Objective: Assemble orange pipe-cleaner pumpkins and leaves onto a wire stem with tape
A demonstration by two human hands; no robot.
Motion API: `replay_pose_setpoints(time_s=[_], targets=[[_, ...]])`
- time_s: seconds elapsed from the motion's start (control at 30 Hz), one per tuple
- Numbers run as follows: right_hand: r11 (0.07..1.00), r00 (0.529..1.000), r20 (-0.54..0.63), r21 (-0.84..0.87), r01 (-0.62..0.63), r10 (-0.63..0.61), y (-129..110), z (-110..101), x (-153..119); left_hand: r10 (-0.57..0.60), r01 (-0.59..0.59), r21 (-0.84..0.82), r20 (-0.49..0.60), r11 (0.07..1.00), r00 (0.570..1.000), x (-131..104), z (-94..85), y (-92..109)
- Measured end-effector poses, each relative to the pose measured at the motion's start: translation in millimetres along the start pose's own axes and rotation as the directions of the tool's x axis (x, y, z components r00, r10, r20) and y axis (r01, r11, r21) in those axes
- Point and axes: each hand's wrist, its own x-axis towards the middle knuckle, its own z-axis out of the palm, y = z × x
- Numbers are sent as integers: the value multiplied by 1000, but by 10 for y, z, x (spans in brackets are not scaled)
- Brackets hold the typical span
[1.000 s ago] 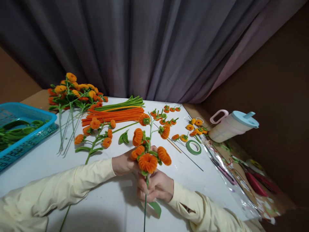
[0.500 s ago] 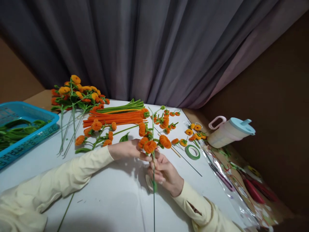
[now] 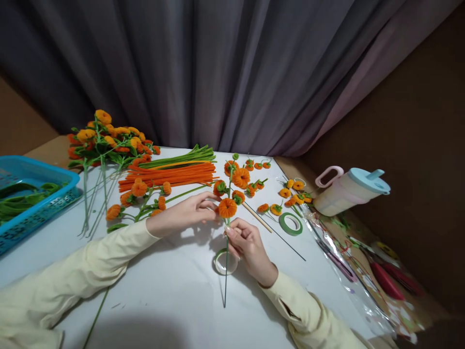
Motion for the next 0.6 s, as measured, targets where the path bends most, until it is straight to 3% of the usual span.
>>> replay_pose_setpoints(time_s=[0.3,0.47,0.6], targets=[[1000,1000,11,-20,12,-12,33,38,-26,127,-117,159,-54,980,990,-15,-33,-59],[999,999,23,-16,34,-33,53,52,-27,159,-151,97,-73,984,985,-15,-29,-69],[999,999,-20,-18,27,-27,58,62,-20,161,-118,334,-104,935,981,-77,14,-2]])
